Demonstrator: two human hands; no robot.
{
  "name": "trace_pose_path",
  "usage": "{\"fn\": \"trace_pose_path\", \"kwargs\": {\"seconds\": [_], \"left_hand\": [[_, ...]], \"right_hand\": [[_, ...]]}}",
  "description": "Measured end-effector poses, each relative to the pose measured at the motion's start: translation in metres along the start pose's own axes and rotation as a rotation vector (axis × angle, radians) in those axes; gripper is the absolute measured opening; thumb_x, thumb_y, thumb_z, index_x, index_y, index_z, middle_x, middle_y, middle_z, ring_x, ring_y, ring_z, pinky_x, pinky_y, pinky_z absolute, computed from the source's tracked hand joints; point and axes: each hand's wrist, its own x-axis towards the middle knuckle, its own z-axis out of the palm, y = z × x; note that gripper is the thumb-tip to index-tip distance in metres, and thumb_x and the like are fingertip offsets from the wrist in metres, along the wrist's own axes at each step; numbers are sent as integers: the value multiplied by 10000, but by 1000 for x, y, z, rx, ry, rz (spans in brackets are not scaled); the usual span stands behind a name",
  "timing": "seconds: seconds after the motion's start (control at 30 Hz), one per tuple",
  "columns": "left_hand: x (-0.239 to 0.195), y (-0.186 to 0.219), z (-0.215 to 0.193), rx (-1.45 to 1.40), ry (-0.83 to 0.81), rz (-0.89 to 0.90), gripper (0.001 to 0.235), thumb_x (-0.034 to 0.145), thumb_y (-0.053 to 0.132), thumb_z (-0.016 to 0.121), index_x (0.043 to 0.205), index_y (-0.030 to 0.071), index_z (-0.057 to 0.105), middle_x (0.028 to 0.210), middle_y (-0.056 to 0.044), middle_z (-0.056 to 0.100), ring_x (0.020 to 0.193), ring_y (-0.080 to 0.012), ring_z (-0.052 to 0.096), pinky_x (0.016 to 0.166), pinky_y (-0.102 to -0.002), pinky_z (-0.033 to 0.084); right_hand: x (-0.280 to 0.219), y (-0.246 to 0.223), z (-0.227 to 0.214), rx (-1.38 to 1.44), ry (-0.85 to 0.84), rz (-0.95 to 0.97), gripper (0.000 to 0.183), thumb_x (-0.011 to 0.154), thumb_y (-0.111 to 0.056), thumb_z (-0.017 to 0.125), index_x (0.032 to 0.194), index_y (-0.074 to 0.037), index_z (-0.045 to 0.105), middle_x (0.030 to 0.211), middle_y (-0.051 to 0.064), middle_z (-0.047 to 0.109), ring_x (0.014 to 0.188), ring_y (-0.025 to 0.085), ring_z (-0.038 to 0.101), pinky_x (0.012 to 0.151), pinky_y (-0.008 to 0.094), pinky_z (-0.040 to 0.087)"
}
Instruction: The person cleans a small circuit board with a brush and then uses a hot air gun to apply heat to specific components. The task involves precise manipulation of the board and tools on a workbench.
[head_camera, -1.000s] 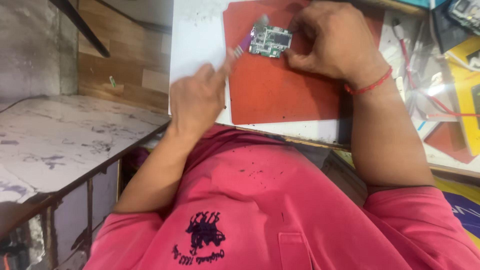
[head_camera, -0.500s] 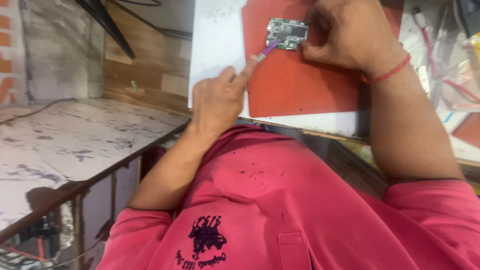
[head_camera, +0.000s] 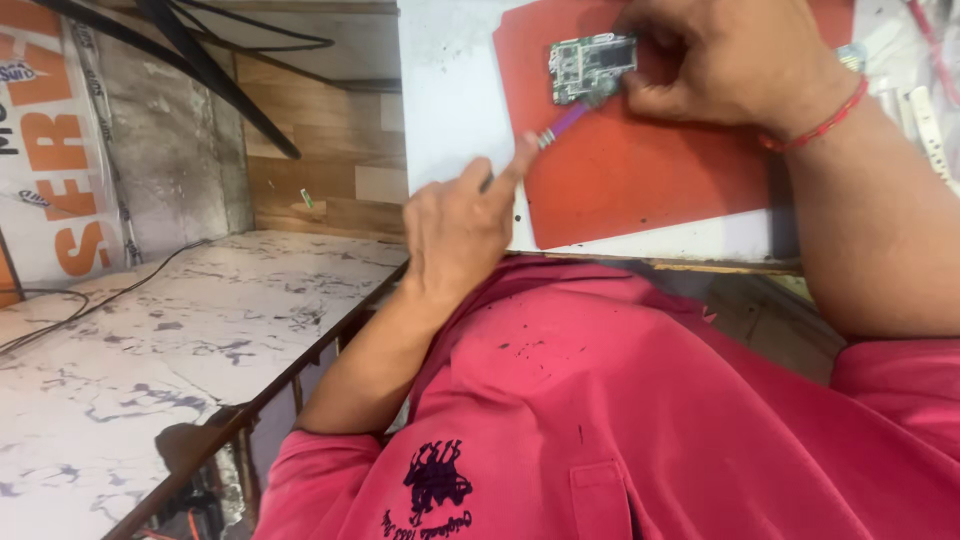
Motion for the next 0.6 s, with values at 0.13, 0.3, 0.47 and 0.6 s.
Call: {"fn": "trace_pose_path", "kwargs": {"seconds": [0.13,0.3,0.47,0.6], "left_hand": [[12,-5,-3,-36,36,-2,523,929,69,719,1413,254,648,736,-46,486,487,-227,499,459,-392,419],[14,-16,-2,-12,39,-24,493,927,71,742,1395,210,676,696,1,463,449,-165,458,403,-356,372],[14,-23,-7,-10,16,21,505,935,73,713,1413,226,661,746,-21,467,485,-173,466,461,-356,408],[18,-24,-13,-51,-14,119,511,928,69,696,1413,224,655,750,-39,456,489,-207,466,497,-381,436]], "right_hand": [[2,0,0,46,8,-26,284,824,-207,821,1069,-78,756,825,45,662,726,226,651,668,372,530],[-1,2,5,-18,28,-13,275,853,-219,817,1080,-70,773,821,34,668,746,199,652,692,332,531],[10,-10,-6,-118,60,-146,429,767,-324,881,1085,-56,775,905,70,678,781,252,647,675,368,516],[19,-18,-9,-159,118,-159,444,771,-423,920,1040,-102,776,873,48,655,790,242,636,674,368,504]]}}
